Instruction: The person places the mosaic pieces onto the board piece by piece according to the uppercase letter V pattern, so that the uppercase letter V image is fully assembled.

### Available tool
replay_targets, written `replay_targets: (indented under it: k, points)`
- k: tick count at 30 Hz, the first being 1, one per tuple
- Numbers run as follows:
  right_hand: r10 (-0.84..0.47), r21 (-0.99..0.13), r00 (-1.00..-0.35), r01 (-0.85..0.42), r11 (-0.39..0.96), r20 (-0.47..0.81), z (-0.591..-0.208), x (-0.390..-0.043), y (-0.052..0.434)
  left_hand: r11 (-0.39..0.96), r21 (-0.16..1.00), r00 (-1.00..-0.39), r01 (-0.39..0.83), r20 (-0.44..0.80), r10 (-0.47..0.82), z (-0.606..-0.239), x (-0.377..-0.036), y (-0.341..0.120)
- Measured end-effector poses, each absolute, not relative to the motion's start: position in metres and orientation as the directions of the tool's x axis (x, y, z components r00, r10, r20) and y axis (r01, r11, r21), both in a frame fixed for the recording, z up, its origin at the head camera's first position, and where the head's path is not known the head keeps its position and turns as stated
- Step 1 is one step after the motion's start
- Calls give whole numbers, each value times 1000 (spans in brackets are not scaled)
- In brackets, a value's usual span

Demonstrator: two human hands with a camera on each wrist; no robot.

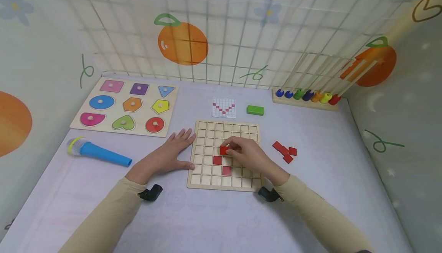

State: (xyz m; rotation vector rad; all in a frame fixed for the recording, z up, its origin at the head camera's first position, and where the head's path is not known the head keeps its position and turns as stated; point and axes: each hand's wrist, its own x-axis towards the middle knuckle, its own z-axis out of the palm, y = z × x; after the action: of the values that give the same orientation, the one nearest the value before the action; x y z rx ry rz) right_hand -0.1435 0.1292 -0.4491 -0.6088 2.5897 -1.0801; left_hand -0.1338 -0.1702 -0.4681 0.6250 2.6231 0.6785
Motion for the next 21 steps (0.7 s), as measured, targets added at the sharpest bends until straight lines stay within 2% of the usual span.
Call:
replay_targets:
  k: [21]
  points:
    - [-524, -656, -844, -330, 679, -117, -450, -152, 98, 787, 527, -836, 321, -232, 497, -466, -134, -170]
